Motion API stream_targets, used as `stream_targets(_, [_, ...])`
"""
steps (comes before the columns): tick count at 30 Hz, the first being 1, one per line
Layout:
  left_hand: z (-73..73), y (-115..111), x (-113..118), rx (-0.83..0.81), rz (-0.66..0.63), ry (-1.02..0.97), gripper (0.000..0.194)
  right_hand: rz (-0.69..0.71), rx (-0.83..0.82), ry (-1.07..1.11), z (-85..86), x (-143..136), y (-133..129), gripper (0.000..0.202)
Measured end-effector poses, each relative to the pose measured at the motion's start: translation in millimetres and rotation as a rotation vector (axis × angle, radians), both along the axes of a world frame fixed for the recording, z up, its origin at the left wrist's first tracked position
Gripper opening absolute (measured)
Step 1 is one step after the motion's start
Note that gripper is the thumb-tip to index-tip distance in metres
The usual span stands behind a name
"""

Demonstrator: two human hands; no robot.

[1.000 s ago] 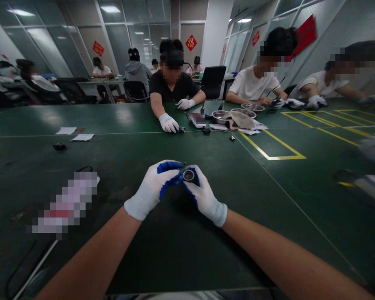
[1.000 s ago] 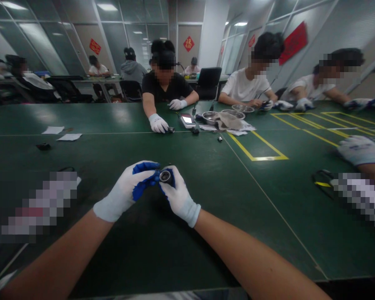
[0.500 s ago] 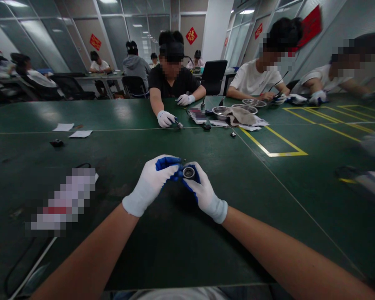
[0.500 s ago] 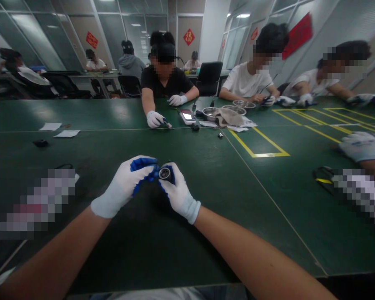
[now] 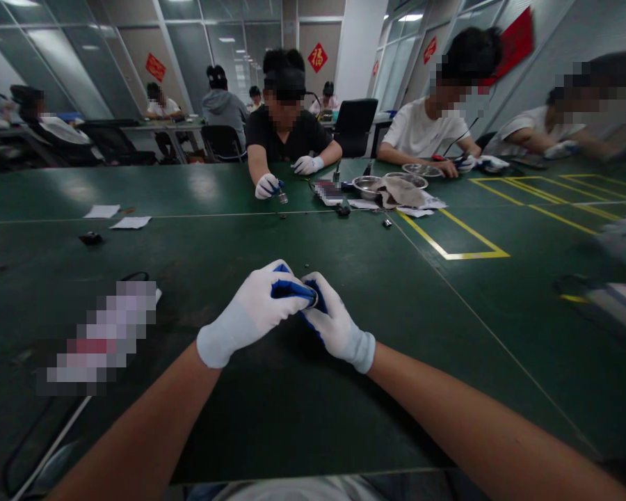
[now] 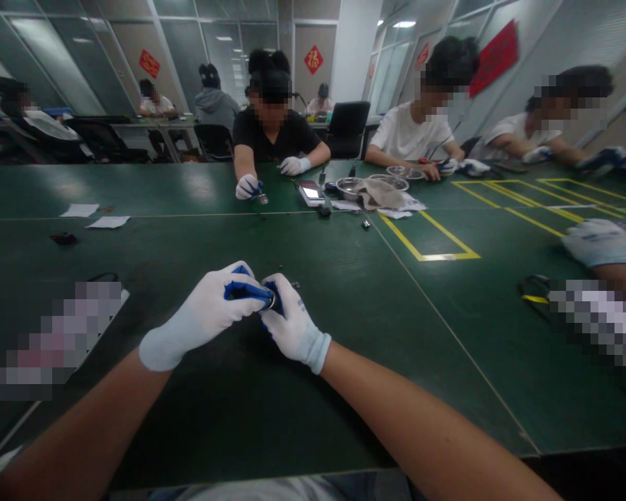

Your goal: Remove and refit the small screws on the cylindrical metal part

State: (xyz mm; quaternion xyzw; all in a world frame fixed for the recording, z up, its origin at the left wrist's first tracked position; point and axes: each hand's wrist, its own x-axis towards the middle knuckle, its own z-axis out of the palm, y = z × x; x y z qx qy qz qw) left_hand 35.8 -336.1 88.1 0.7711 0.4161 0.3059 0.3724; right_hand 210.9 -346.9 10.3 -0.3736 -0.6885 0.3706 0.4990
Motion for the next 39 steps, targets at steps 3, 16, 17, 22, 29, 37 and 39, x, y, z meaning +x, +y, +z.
stream_targets(3, [2.4,-2,0,0.02,-0.017,0.05,0.016,0.006,0.019,-0.021,1.5,0,-2,0.016])
stream_targets(16, [6.1,-8,2,0.096,-0.059,0.199,0.022,0.041,0.05,-0.094,6.2,-1,-5,0.018])
stream_targets(17, [5.9,-7,1,0.085,-0.074,0.197,0.022,0.049,0.041,-0.096,5.5,-1,-5,0.018])
stream_targets(22, [3.4,-9,3,0.068,0.042,0.273,0.021,0.056,-0.014,-0.107,0.2,-2,-3,0.018])
stream_targets(29, [5.3,-5,-5,0.138,-0.123,0.39,0.02,0.17,-0.03,-0.158,1.0,4,1,0.02])
stream_targets(37, [2.1,-11,5,0.162,0.041,0.472,0.023,0.125,-0.016,-0.157,0.2,5,3,0.019])
stream_targets(39, [2.4,-10,4,0.142,0.012,0.418,0.022,0.139,-0.02,-0.154,2.3,5,2,0.018])
